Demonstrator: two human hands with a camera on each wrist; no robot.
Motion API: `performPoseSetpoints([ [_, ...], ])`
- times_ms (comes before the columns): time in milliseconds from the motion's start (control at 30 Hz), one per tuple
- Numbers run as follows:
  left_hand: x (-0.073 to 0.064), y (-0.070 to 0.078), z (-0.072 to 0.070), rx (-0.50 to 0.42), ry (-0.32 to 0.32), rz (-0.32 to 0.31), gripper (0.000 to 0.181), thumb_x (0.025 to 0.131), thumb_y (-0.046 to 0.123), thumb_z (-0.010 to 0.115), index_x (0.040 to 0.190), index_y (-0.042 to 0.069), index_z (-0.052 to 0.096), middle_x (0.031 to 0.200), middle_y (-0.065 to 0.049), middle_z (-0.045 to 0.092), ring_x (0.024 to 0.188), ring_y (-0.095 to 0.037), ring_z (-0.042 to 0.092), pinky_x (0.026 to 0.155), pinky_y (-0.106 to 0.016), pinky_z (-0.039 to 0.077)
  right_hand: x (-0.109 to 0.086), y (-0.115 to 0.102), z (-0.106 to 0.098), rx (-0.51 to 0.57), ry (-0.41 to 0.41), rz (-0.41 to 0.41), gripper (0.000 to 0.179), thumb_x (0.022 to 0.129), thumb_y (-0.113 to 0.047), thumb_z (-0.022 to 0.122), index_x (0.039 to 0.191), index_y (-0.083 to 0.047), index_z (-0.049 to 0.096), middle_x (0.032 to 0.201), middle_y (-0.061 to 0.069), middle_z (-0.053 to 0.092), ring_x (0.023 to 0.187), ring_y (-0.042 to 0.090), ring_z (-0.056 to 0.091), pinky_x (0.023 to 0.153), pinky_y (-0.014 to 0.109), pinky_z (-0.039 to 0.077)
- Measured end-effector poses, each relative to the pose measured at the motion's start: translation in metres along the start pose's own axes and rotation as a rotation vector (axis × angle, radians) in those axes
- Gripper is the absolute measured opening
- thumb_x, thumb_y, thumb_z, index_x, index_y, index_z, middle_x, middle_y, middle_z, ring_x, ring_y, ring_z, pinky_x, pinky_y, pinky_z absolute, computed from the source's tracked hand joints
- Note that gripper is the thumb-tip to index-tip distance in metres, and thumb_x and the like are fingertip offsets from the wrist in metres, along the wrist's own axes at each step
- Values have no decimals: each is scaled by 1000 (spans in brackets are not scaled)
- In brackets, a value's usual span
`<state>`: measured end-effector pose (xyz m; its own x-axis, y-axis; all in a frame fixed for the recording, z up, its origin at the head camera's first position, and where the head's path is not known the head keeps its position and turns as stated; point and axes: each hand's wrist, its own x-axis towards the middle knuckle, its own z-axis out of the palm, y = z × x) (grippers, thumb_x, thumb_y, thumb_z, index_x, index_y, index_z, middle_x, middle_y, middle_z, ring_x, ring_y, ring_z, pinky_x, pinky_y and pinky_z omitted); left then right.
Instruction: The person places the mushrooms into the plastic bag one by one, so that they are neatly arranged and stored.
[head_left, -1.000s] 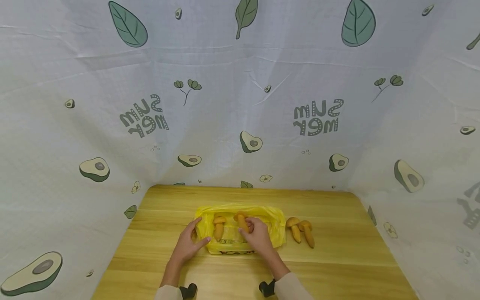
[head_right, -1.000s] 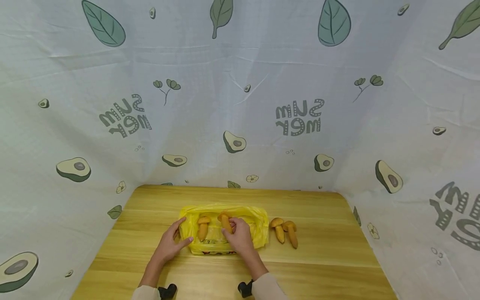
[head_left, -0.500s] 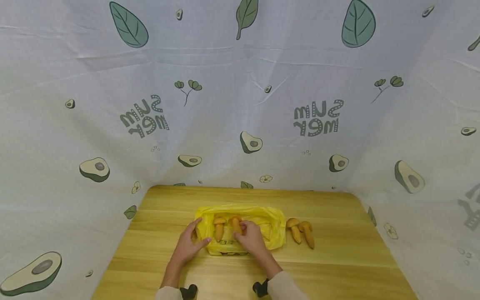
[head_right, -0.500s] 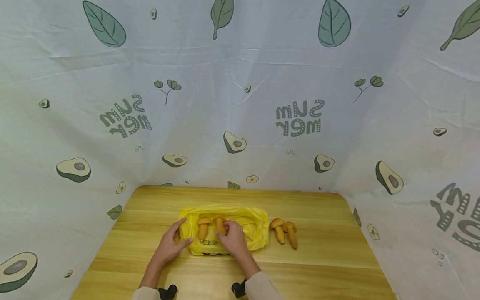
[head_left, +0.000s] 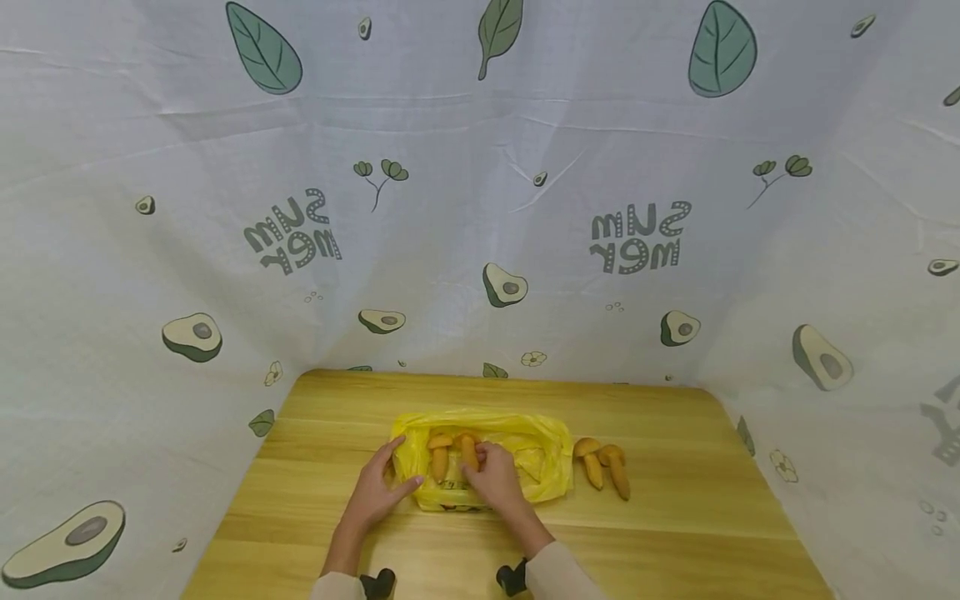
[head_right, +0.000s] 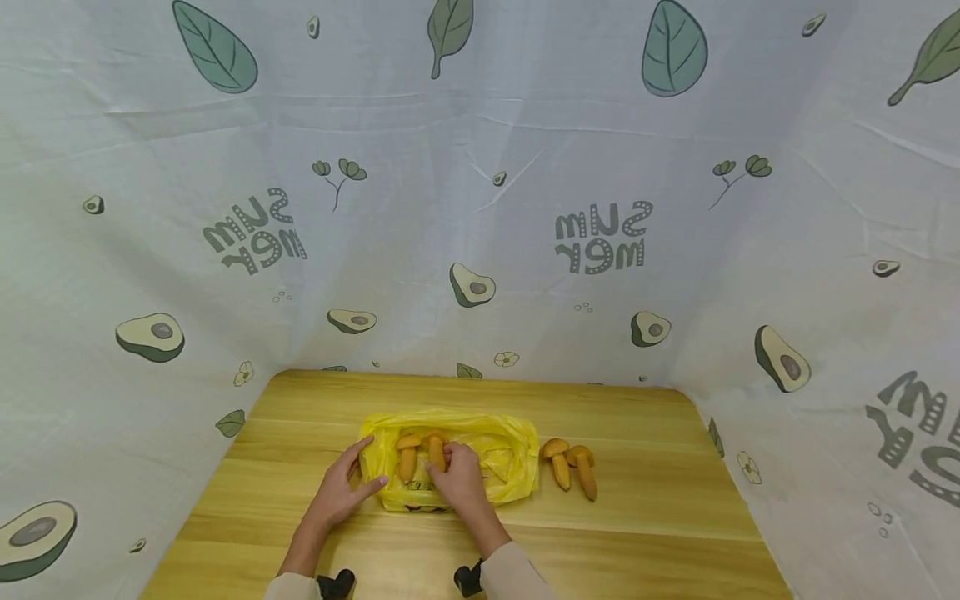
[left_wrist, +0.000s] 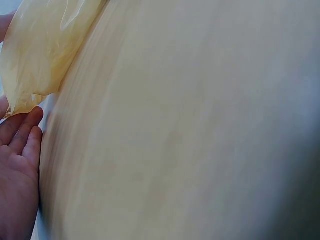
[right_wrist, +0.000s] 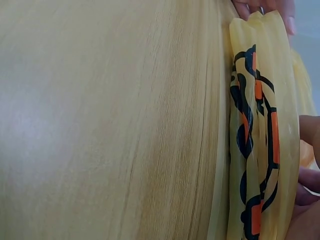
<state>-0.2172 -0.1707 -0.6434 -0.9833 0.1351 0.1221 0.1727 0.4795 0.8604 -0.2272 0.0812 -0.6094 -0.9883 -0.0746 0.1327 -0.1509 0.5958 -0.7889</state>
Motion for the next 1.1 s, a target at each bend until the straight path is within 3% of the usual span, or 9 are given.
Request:
performPoseSetpoints([
  [400, 0, 0, -4, -24, -2, -15, 85, 88, 42, 81, 157, 14, 42, 162, -17, 40, 148, -41, 41, 118, -57, 39, 0, -2, 6, -45, -28, 3, 38, 87, -23, 82, 106, 9, 71, 90, 13, 72, 74, 14, 61, 66, 31, 57],
  [700, 2, 0, 0, -2, 0, -9, 85, 87, 43, 81, 157, 13, 42, 162, -19, 41, 149, -42, 39, 120, -58, 37, -6, 2, -1, 13, -24, 44, 43, 91, -29, 79, 114, 6, 69, 101, 13, 70, 87, 20, 66, 72, 36, 59],
  [1100, 0, 3, 0, -3, -5, -10, 85, 89, 44, 79, 158, 14, 41, 163, -20, 39, 150, -44, 38, 119, -59, 36, -12, 14, -21, 21, 31, -4, 41, 90, -32, 81, 113, 0, 70, 103, 10, 69, 91, 18, 64, 78, 34, 58],
])
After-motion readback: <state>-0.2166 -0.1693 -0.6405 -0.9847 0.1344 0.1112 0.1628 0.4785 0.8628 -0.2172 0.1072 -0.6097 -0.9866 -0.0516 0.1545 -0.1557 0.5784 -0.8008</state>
